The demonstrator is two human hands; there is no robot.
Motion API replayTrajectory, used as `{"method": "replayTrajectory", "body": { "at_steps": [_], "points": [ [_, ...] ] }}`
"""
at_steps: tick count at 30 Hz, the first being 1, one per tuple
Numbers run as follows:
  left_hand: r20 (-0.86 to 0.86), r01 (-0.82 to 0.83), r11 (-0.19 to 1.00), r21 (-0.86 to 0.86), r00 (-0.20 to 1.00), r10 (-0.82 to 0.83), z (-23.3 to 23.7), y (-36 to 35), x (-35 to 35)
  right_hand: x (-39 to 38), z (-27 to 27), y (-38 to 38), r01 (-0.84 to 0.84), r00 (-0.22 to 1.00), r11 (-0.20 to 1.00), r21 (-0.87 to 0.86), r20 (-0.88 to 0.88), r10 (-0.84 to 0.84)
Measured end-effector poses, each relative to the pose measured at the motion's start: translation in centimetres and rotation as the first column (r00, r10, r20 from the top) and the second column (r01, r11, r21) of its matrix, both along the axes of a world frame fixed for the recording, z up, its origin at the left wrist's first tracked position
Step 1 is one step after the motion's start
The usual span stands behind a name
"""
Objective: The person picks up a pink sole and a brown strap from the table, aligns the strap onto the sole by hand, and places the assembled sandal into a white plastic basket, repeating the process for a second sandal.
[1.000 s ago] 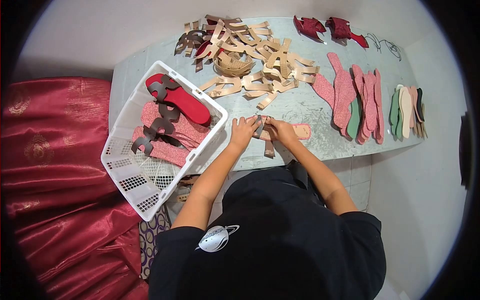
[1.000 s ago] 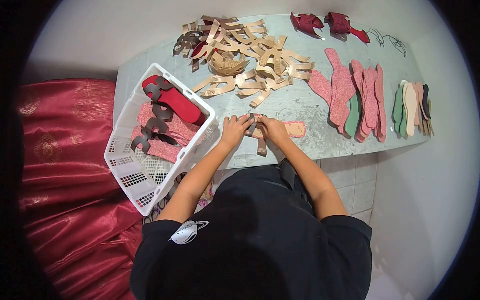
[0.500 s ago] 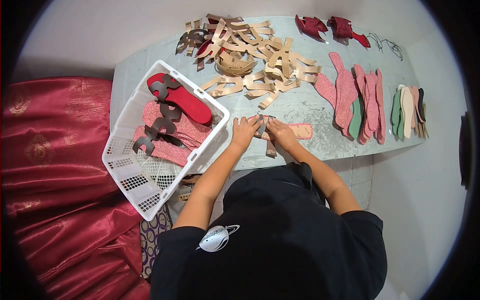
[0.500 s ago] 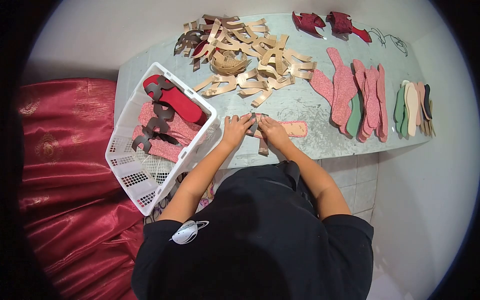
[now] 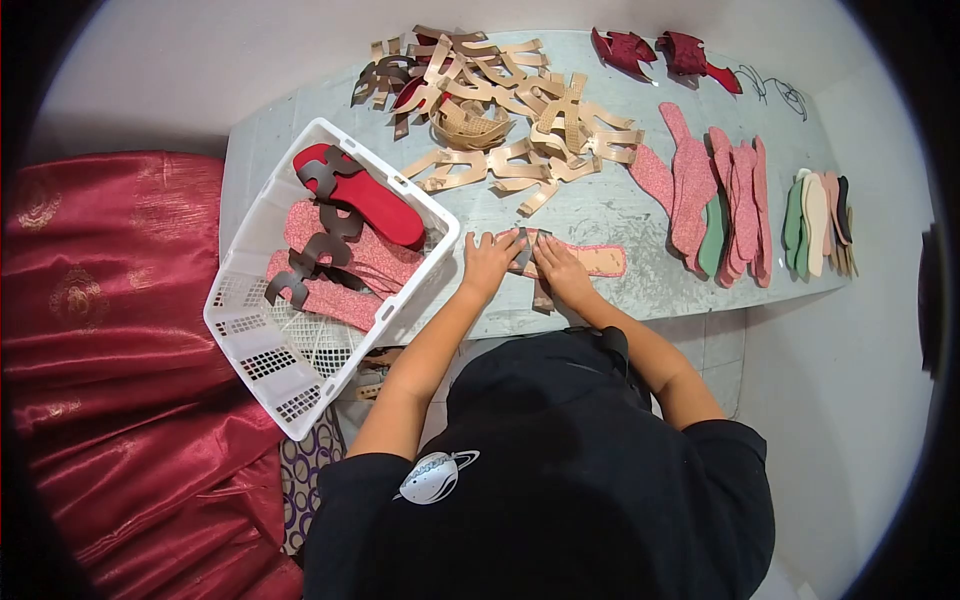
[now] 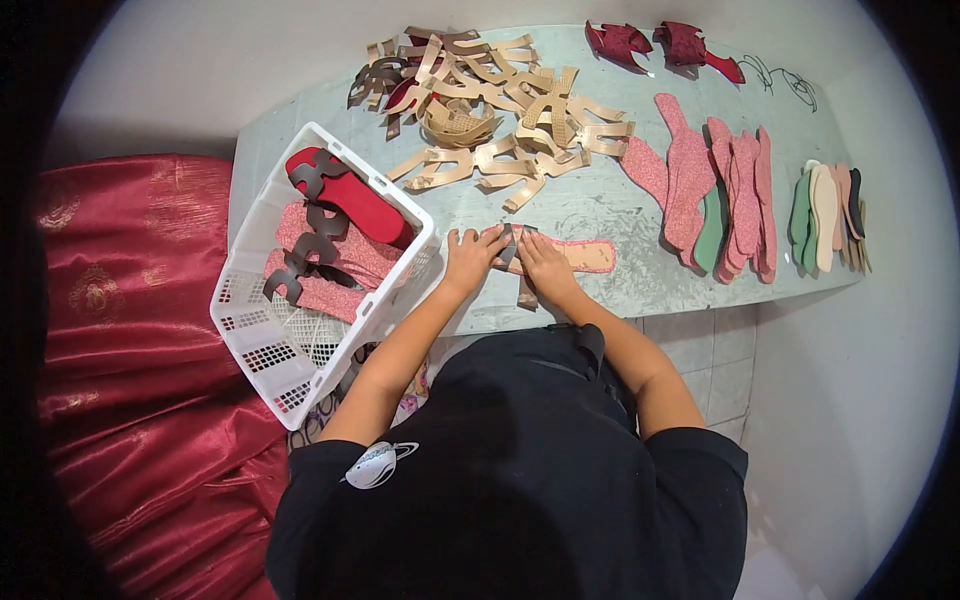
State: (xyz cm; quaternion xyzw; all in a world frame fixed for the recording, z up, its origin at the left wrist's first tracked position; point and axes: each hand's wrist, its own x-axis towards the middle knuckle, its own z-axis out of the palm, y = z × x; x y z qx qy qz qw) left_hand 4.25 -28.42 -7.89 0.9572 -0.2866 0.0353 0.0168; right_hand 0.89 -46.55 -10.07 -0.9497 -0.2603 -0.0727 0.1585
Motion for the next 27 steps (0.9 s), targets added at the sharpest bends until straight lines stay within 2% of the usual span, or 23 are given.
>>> {"method": "replayTrajectory", "body": {
  "at_steps": [8,14,27],
  "points": [
    [-0.015,-0.008,1.0,-0.027,1.0,0.008,-0.2,0.1,0.0,0.0,-0.1,0.2,0.012,0.999,0.999,-0.053,0.037,-0.01],
    [-0.02,0.014,0.998,-0.063,1.0,-0.015,-0.3,0.2,0.1,-0.1,-0.6,0.8,0.065,0.996,0.998,-0.012,0.066,-0.064],
    [-0.052,0.034,0.992,-0.118,0.998,-0.04,-0.5,0.4,-0.1,-0.2,-1.1,1.1,0.114,0.993,0.993,0.033,-0.02,-0.113]
  ]
}}
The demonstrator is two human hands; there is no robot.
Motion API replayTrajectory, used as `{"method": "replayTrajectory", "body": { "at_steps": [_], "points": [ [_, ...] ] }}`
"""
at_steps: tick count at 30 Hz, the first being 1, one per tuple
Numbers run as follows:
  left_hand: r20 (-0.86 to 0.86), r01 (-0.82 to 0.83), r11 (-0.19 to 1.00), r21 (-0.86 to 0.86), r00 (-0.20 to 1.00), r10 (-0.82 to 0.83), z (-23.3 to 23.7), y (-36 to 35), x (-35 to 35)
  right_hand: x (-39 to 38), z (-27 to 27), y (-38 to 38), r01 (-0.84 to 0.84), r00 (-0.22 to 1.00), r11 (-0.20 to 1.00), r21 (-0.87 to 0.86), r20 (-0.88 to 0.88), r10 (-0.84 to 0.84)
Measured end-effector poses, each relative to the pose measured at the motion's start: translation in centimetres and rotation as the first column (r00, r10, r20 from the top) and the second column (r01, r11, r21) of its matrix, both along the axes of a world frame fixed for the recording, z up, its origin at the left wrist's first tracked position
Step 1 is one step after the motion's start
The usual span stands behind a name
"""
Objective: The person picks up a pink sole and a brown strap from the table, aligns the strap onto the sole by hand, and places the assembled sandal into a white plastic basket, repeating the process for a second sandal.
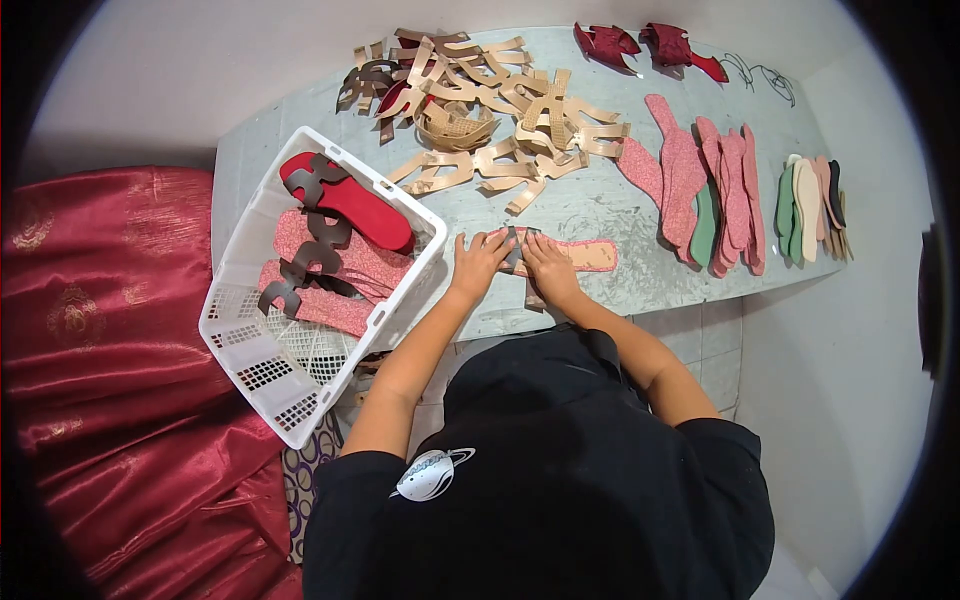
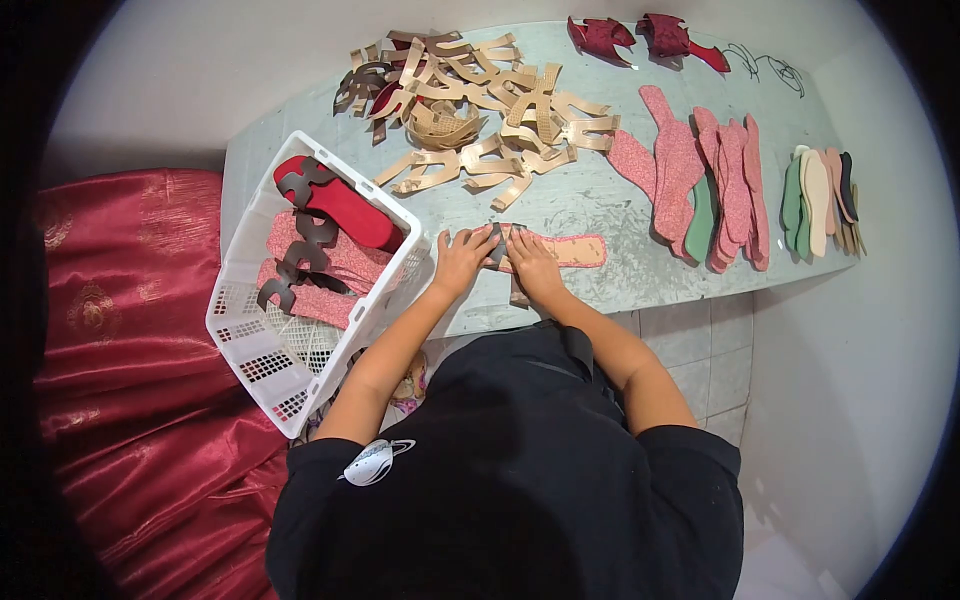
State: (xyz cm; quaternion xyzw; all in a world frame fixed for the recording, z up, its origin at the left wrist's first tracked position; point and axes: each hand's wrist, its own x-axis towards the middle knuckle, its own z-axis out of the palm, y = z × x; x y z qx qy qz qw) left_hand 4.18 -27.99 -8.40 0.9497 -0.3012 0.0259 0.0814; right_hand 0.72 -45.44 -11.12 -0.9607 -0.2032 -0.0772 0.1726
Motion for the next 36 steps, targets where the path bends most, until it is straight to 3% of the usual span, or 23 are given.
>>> {"method": "replayTrajectory", "body": {
  "at_steps": [3,5,9,12,14,18,23,27,29,33,36],
  "points": [
    [-0.04,0.019,1.0,0.007,0.999,-0.019,0.2,0.1,0.0,-0.1,-0.1,0.0,0.003,1.0,0.999,0.054,-0.016,-0.002],
    [0.059,0.122,0.99,0.074,0.99,-0.127,0.1,0.3,0.1,0.0,0.0,-0.1,-0.002,1.0,1.0,0.028,-0.031,0.003],
    [0.042,0.163,0.985,0.051,0.985,-0.165,-0.6,0.5,0.3,-0.4,0.5,-0.1,0.034,0.993,0.999,0.034,-0.114,-0.03],
    [-0.028,0.216,0.976,-0.012,0.976,-0.217,-1.1,0.9,0.7,-0.5,0.3,-0.1,0.02,0.991,0.999,0.042,-0.133,-0.014],
    [-0.089,0.227,0.955,-0.189,0.965,-0.246,-1.8,1.0,0.8,-0.6,0.4,-0.3,-0.016,0.987,1.0,-0.02,-0.159,0.013],
    [-0.083,0.266,0.952,-0.153,0.956,-0.281,-0.6,1.0,0.9,-0.8,1.8,-0.7,-0.022,0.978,1.0,0.0,-0.208,0.022],
    [-0.017,0.315,0.935,-0.161,0.947,-0.322,-1.0,1.2,1.1,0.2,2.4,-1.8,-0.033,0.916,0.99,0.14,-0.392,0.085],
    [-0.029,0.324,0.929,-0.178,0.942,-0.334,-0.5,1.2,1.1,0.5,1.6,-2.2,-0.008,0.909,0.968,0.249,-0.402,0.111],
    [-0.027,0.33,0.926,-0.185,0.94,-0.341,-0.6,1.3,1.1,0.6,1.0,-2.2,0.096,0.904,0.942,0.322,-0.424,0.053],
    [-0.017,0.339,0.92,-0.198,0.937,-0.349,-0.8,1.5,1.2,0.6,1.6,-2.3,0.154,0.891,0.919,0.364,-0.454,0.03],
    [-0.011,0.347,0.914,-0.21,0.934,-0.357,-0.9,1.5,1.2,0.6,2.1,-2.2,0.134,0.928,0.925,0.357,-0.371,0.008]
  ]
}}
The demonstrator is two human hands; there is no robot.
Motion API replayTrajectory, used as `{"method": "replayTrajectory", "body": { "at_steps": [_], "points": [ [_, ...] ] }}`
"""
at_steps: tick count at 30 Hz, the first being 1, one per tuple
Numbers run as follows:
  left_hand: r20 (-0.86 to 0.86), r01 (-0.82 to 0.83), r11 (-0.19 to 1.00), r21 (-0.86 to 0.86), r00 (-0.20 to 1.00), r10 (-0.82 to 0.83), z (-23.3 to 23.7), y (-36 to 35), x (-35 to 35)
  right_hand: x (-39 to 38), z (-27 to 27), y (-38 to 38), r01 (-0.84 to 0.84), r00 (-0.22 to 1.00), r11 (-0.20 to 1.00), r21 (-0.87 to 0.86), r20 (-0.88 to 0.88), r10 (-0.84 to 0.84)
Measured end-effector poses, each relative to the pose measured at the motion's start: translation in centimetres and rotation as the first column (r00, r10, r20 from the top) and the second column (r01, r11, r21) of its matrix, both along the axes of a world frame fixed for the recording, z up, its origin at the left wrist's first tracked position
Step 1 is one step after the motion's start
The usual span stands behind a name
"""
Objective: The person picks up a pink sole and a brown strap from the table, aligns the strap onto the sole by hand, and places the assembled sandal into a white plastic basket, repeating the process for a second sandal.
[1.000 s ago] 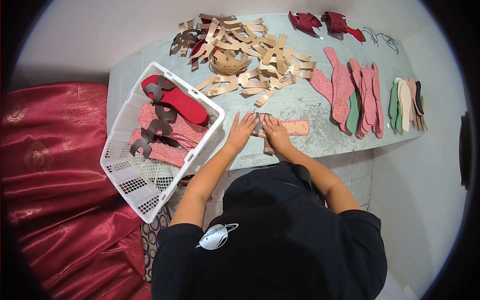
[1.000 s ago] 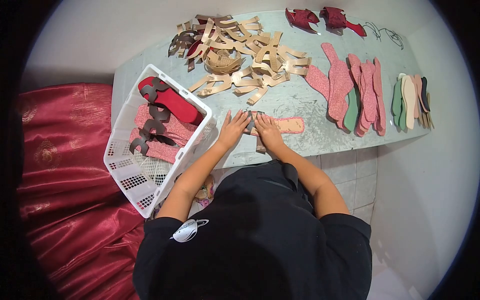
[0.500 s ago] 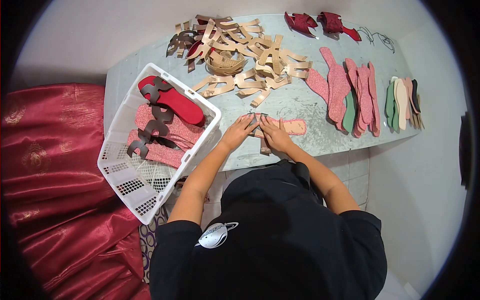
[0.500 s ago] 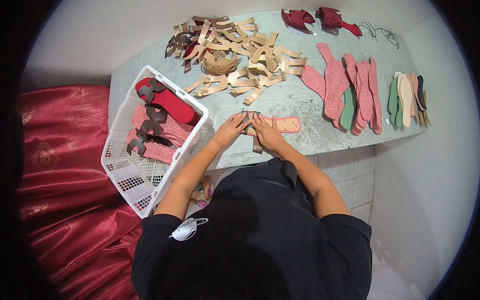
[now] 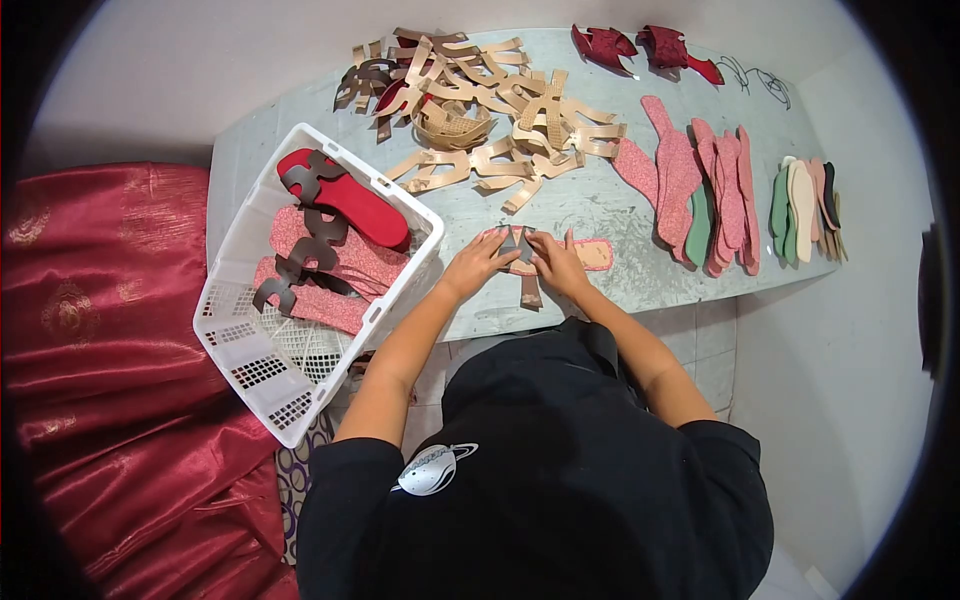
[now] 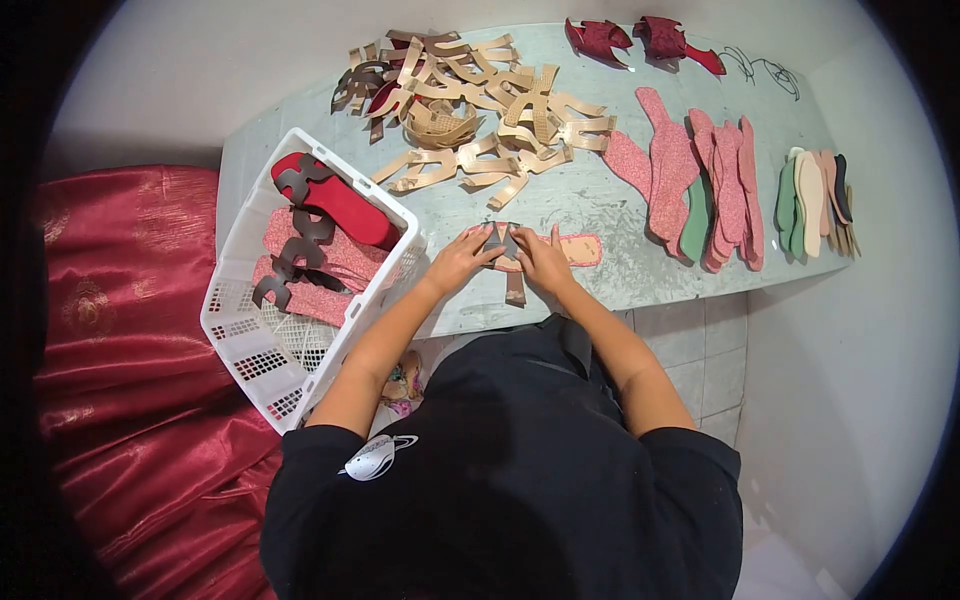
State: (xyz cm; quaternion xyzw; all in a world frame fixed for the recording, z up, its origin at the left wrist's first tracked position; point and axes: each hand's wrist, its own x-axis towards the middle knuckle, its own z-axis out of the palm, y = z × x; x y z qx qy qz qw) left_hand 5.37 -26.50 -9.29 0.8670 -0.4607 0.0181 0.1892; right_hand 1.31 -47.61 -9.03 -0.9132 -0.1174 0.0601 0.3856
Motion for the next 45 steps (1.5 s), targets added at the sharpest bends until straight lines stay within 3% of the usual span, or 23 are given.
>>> {"method": "replayTrajectory", "body": {
  "at_steps": [3,6,9,11,16,18,25,27,31,34,37,45],
  "points": [
    [0.007,-0.009,1.0,-0.004,1.0,0.009,0.0,-0.1,0.0,0.2,0.3,-0.2,0.002,0.999,1.0,-0.021,0.045,-0.001],
    [0.001,-0.019,1.0,0.005,1.0,0.019,-0.1,0.0,-0.1,0.2,0.3,-0.7,-0.032,0.999,0.999,0.037,-0.022,0.032],
    [-0.022,-0.031,0.999,0.011,0.999,0.032,-0.3,0.0,-0.1,-0.4,0.7,-2.1,-0.173,0.981,0.978,0.117,0.104,0.161],
    [-0.019,-0.026,0.999,0.036,0.999,0.026,-0.3,0.0,-0.1,-1.2,2.4,-3.2,-0.316,0.937,0.932,-0.178,0.096,0.336],
    [-0.007,-0.036,0.998,0.042,0.999,0.037,-0.1,0.0,-0.1,-2.1,2.0,-4.0,-0.406,0.883,0.888,-0.214,0.156,0.442],
    [-0.003,-0.054,0.998,0.041,0.999,0.054,-0.1,-0.1,-0.2,-1.5,1.7,-3.6,-0.423,0.84,0.891,-0.167,0.296,0.454],
    [0.001,-0.052,0.996,0.067,0.999,0.052,0.1,-0.1,-0.1,-1.4,2.1,-2.4,-0.439,0.802,0.873,-0.214,0.344,0.487],
    [-0.03,-0.048,0.998,0.05,0.998,0.05,0.0,0.0,-0.1,-1.4,2.2,-2.1,-0.452,0.818,0.888,-0.087,0.356,0.452],
    [-0.003,-0.051,0.997,0.051,0.999,0.052,-0.3,-0.1,-0.1,-1.3,2.8,-1.6,-0.417,0.854,0.909,-0.032,0.329,0.403],
    [0.009,-0.052,0.997,0.061,0.999,0.052,-0.2,-0.1,-0.2,-1.2,2.7,-1.1,-0.341,0.879,0.94,0.025,0.362,0.309],
    [0.0,-0.062,0.994,0.091,0.998,0.062,0.0,-0.1,-0.4,-0.8,2.2,-0.9,-0.118,0.955,0.99,0.081,0.281,0.091],
    [-0.058,-0.068,0.988,0.136,0.995,0.077,0.4,-0.2,-0.3,0.1,0.3,-0.5,0.048,0.974,0.99,0.135,0.213,-0.076]
  ]
}}
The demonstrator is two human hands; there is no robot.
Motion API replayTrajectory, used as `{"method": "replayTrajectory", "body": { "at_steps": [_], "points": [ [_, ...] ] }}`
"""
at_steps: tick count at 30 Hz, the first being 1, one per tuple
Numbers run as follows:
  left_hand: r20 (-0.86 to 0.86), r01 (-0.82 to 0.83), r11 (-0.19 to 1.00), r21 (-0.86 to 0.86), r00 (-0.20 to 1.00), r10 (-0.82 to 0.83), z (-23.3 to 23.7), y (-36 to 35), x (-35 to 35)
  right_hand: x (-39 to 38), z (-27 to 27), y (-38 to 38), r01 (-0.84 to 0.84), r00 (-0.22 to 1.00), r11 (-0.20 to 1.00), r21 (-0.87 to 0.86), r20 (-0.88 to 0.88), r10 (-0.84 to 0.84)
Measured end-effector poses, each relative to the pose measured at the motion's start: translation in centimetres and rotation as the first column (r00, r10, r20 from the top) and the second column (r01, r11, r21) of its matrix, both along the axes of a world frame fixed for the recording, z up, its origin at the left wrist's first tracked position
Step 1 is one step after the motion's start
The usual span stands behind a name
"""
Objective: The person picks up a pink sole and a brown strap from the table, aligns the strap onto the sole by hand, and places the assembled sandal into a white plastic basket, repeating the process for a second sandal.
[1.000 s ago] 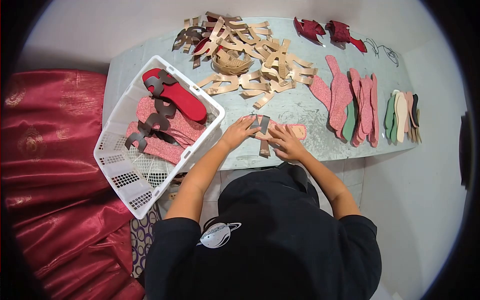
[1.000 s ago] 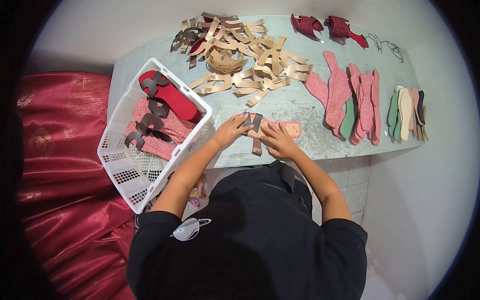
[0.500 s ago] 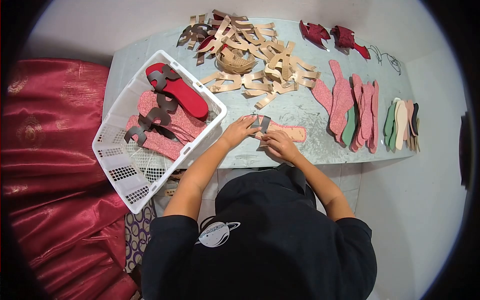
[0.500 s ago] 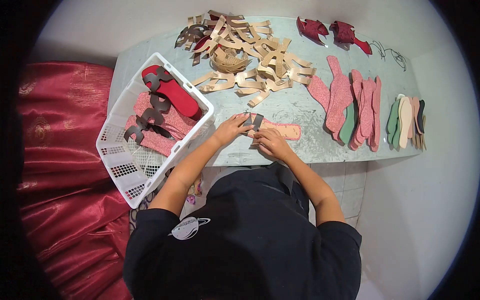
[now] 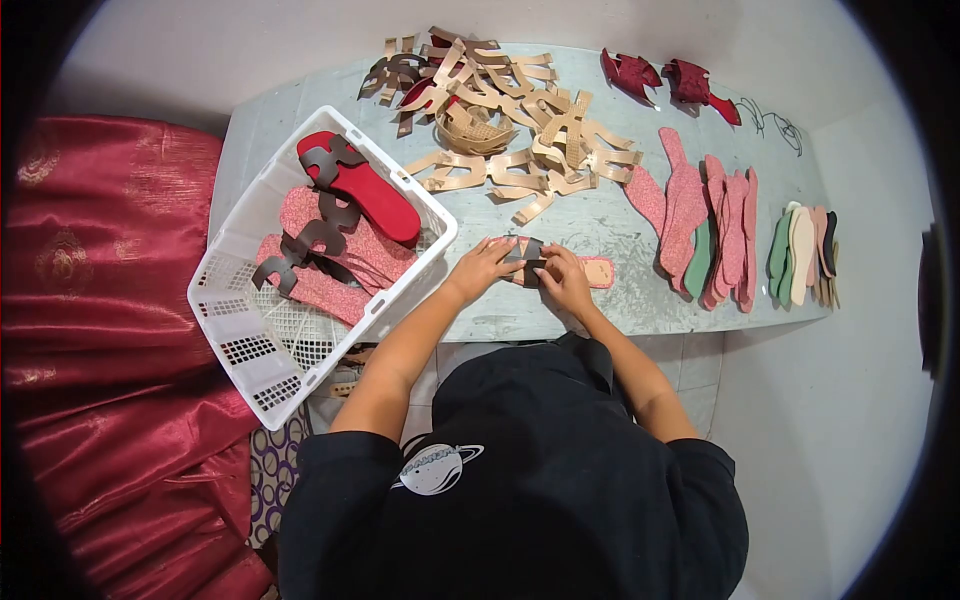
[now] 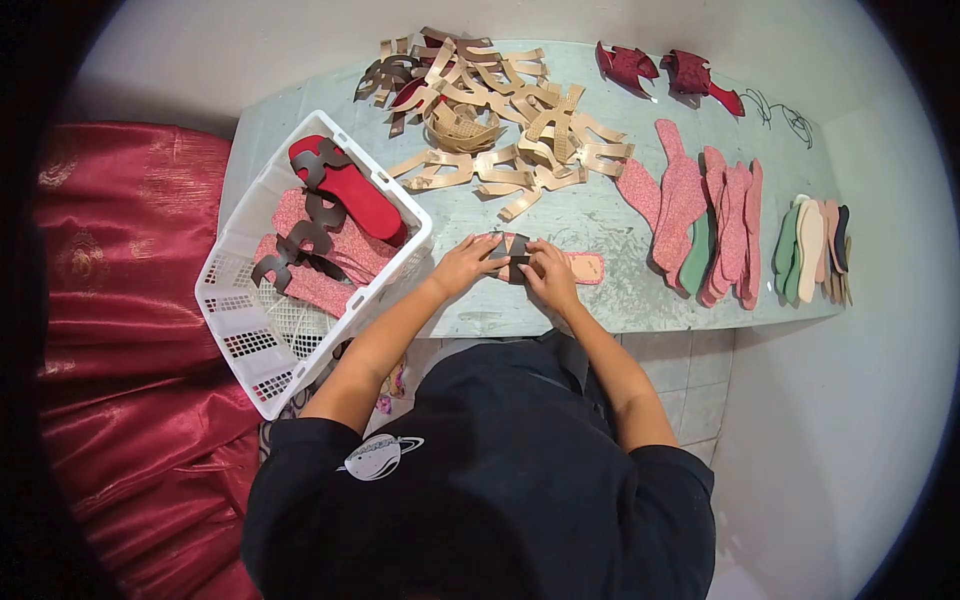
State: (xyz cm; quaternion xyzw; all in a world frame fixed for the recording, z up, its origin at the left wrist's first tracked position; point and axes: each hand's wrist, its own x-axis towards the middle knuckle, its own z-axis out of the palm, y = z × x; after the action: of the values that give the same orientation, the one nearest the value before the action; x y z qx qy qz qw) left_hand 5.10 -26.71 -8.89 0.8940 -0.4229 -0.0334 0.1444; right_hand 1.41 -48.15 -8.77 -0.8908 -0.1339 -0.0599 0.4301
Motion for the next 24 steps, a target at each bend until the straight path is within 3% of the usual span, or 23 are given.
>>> {"method": "replayTrajectory", "body": {
  "at_steps": [3,9,14,24],
  "points": [
    [0.003,0.021,1.0,0.021,1.0,-0.021,-0.4,0.1,0.3,-0.2,0.3,0.2,0.026,0.997,0.999,0.019,-0.078,-0.024],
    [-0.037,-0.002,1.0,-0.023,0.999,0.001,-1.2,0.1,0.4,0.0,0.1,0.9,0.046,0.999,0.998,-0.038,-0.004,-0.046],
    [-0.174,-0.073,0.997,-0.031,0.983,0.066,-0.4,-0.1,0.2,-0.1,0.0,1.2,0.07,0.998,0.997,-0.024,-0.002,-0.07],
    [-0.164,-0.093,0.995,-0.032,0.983,0.086,-0.4,0.1,0.3,0.1,-0.3,1.2,0.078,0.996,0.997,-0.02,-0.045,-0.079]
  ]
}}
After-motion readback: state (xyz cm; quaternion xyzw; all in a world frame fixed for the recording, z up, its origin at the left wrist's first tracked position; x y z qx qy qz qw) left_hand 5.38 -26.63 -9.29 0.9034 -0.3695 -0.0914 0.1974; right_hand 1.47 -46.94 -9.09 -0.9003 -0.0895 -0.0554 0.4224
